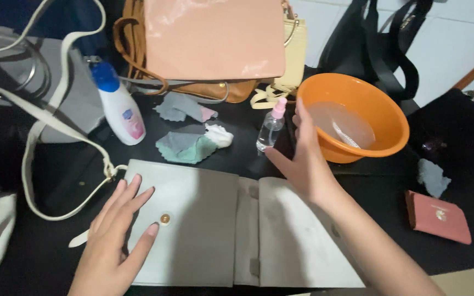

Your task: Cleaning a grey leather bag using a cloth, water, and cleaning spray.

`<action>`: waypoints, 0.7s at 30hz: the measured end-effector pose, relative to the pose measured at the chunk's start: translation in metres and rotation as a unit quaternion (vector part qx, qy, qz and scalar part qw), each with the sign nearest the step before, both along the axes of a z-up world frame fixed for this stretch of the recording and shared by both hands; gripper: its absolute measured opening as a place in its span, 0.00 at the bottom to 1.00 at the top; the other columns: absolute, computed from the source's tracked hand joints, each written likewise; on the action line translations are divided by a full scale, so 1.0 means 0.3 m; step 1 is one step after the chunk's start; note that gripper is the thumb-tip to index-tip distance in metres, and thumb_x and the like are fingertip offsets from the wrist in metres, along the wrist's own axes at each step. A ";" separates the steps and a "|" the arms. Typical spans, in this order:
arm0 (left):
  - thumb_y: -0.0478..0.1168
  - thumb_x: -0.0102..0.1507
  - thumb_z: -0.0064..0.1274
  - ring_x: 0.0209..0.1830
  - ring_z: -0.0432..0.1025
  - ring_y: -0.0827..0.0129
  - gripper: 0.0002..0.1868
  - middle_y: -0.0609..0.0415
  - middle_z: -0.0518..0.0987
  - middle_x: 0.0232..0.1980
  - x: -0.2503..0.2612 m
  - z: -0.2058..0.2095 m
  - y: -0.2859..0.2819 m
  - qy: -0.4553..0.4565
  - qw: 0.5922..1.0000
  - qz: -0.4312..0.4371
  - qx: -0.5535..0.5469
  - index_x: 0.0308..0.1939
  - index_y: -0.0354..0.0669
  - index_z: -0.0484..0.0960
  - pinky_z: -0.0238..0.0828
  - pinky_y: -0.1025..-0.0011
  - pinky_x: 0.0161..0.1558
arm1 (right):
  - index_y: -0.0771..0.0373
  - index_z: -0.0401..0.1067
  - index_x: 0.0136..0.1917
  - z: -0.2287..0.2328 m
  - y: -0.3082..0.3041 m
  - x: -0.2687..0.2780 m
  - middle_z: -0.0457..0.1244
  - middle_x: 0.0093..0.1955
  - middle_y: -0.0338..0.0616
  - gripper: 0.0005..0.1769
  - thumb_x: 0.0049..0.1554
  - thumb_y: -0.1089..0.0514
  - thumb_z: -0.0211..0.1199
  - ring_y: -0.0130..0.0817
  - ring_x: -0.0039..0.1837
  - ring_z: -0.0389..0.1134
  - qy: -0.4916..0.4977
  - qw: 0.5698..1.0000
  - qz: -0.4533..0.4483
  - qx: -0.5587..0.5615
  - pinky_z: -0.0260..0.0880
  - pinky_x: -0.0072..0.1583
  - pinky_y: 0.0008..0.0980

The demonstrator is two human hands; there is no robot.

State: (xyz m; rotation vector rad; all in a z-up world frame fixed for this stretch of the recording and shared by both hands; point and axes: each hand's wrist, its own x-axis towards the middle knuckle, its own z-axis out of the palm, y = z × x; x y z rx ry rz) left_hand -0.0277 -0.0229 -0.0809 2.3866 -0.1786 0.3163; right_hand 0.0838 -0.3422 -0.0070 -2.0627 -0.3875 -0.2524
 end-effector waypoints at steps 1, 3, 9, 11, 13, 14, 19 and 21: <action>0.48 0.63 0.49 0.85 0.47 0.58 0.30 0.54 0.58 0.84 -0.002 0.004 0.001 -0.024 0.999 -0.006 -0.027 0.71 0.54 0.71 0.44 0.54 0.71 | 0.61 0.26 0.83 -0.003 0.025 0.036 0.33 0.86 0.58 0.55 0.57 0.66 0.63 0.49 0.87 0.35 0.032 0.999 -0.015 0.015 0.40 0.79 0.44; 0.45 0.62 0.51 0.85 0.47 0.56 0.32 0.49 0.55 0.84 -0.014 0.022 -0.002 -0.050 0.997 -0.009 -0.054 0.72 0.50 0.70 0.43 0.57 0.73 | 0.63 0.20 0.82 -0.048 0.044 0.115 0.30 0.88 0.54 0.61 0.56 0.68 0.65 0.44 0.87 0.35 0.062 0.997 -0.027 0.031 0.38 0.79 0.41; 0.41 0.62 0.49 0.82 0.53 0.59 0.34 0.44 0.61 0.80 -0.038 0.042 0.021 -0.069 0.984 0.021 -0.162 0.73 0.40 0.65 0.45 0.60 0.76 | 0.56 0.63 0.58 -0.222 0.004 0.317 0.65 0.49 0.38 0.21 0.57 0.49 0.66 0.32 0.50 0.66 0.081 0.988 -0.132 0.016 0.62 0.55 0.32; 0.45 0.62 0.46 0.78 0.62 0.58 0.40 0.45 0.61 0.81 -0.043 0.049 0.026 -0.088 0.962 -0.040 -0.256 0.77 0.35 0.56 0.58 0.63 0.73 | 0.60 0.65 0.52 -0.206 0.007 0.334 0.69 0.45 0.45 0.15 0.52 0.64 0.65 0.40 0.52 0.75 0.067 0.966 -0.012 0.249 0.73 0.60 0.34; 0.47 0.61 0.48 0.80 0.58 0.57 0.42 0.42 0.60 0.81 -0.041 0.036 0.036 -0.102 0.961 -0.059 -0.249 0.76 0.33 0.56 0.55 0.62 0.75 | 0.61 0.65 0.50 -0.111 0.033 0.288 0.67 0.48 0.47 0.13 0.52 0.66 0.62 0.41 0.48 0.75 0.104 0.939 0.046 0.325 0.73 0.55 0.35; 0.48 0.60 0.50 0.82 0.54 0.55 0.45 0.40 0.58 0.81 -0.039 0.030 0.039 -0.113 0.961 -0.081 -0.241 0.76 0.30 0.55 0.53 0.61 0.77 | 0.61 0.65 0.48 -0.062 0.043 0.265 0.65 0.50 0.48 0.11 0.52 0.67 0.60 0.42 0.44 0.74 0.141 0.901 0.100 0.399 0.73 0.50 0.36; 0.51 0.61 0.47 0.81 0.58 0.52 0.40 0.38 0.62 0.80 -0.051 0.030 0.037 -0.143 0.974 -0.038 -0.172 0.74 0.34 0.60 0.57 0.59 0.75 | 0.51 0.42 0.74 0.095 0.123 0.182 0.63 0.46 0.52 0.46 0.50 0.68 0.63 0.47 0.40 0.71 0.160 0.830 0.348 0.406 0.77 0.44 0.49; 0.51 0.63 0.44 0.80 0.60 0.51 0.37 0.36 0.64 0.78 -0.057 0.037 0.033 -0.163 0.975 -0.026 -0.147 0.73 0.34 0.62 0.59 0.58 0.74 | 0.40 0.25 0.86 0.165 0.163 0.139 0.63 0.46 0.57 0.67 0.51 0.70 0.67 0.47 0.41 0.71 0.182 0.804 0.405 0.396 0.79 0.39 0.55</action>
